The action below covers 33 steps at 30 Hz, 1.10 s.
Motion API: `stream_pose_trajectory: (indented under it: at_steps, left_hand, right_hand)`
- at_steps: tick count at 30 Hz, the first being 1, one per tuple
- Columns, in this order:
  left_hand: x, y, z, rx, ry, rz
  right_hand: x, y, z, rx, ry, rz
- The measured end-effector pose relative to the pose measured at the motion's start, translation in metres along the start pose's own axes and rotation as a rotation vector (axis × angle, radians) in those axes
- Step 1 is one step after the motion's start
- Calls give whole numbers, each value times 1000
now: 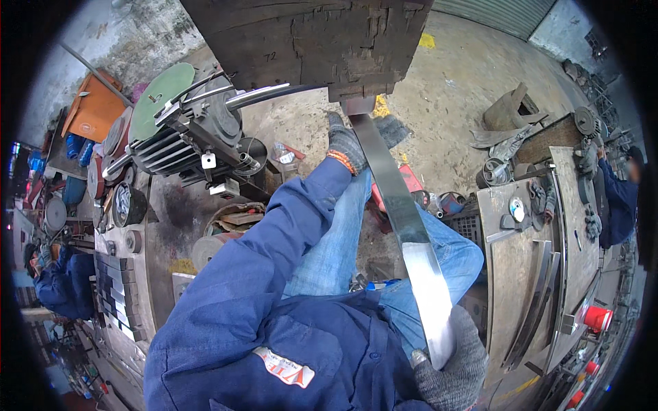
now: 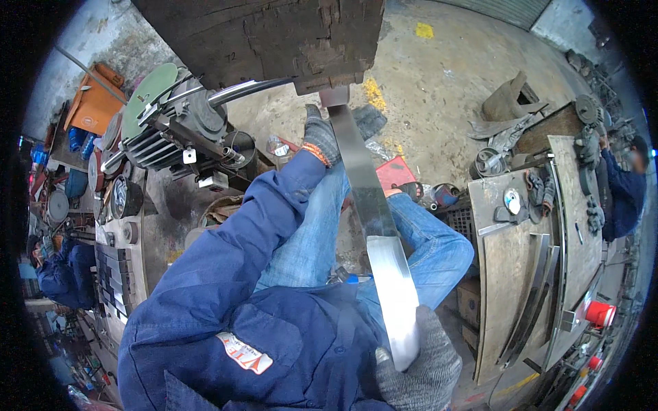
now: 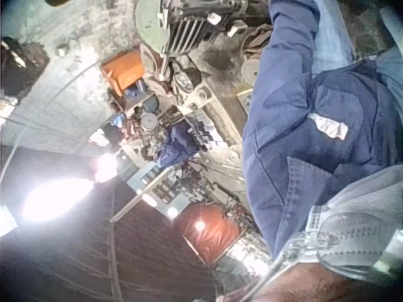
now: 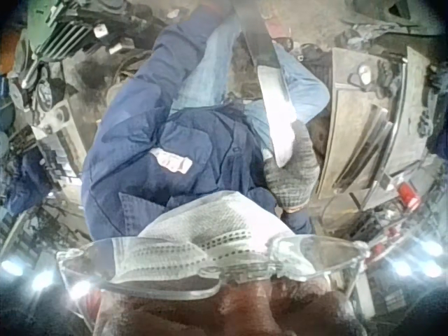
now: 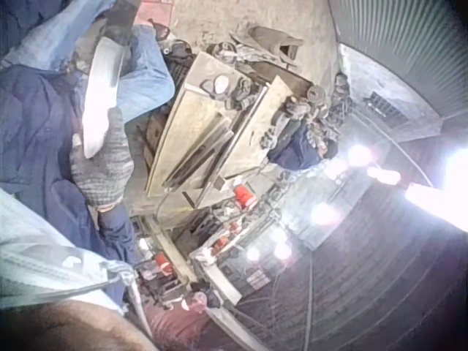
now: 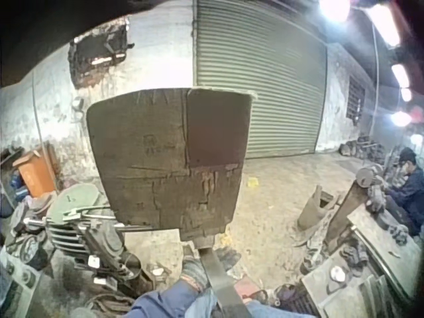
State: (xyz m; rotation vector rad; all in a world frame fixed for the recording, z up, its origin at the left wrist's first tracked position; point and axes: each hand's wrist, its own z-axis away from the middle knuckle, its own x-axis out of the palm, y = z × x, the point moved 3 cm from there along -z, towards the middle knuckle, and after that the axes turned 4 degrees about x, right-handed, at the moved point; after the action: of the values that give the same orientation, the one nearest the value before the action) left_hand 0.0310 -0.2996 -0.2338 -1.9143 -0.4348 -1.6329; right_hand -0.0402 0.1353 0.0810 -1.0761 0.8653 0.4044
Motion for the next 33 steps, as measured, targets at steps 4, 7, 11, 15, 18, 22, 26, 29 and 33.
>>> stream_pose_trajectory:
  at_steps: [4, 7, 11, 15, 18, 22, 26, 29, 33]
  left_hand:
    - [40, -40, -11, 92, 115, -70]
    - [51, -46, -8, 262, 284, -243]
    - [60, -54, -11, 275, 303, -232]
    - [67, -59, -11, 289, 323, -221]
    - [69, -58, -9, 307, 344, -214]
    - [75, -55, -7, 337, 364, -203]
    - [83, -55, -3, 354, 395, -185]
    - [93, -57, -1, 348, 406, -182]
    - [92, -54, 1, 337, 373, -203]
  right_hand:
    - [-2, -2, -2, 19, 58, -85]
    - [-2, -5, -7, -64, 8, 7]
    - [3, -4, -19, -96, 15, -49]
    - [18, -4, -34, -209, 132, 54]
    - [22, -9, -47, -159, 109, 66]
    - [36, -9, -67, -191, 145, 42]
    - [48, -16, -88, -156, 110, -39]
    - [59, -14, -104, -271, 190, -48]
    - [70, -18, -124, -277, 178, -39]
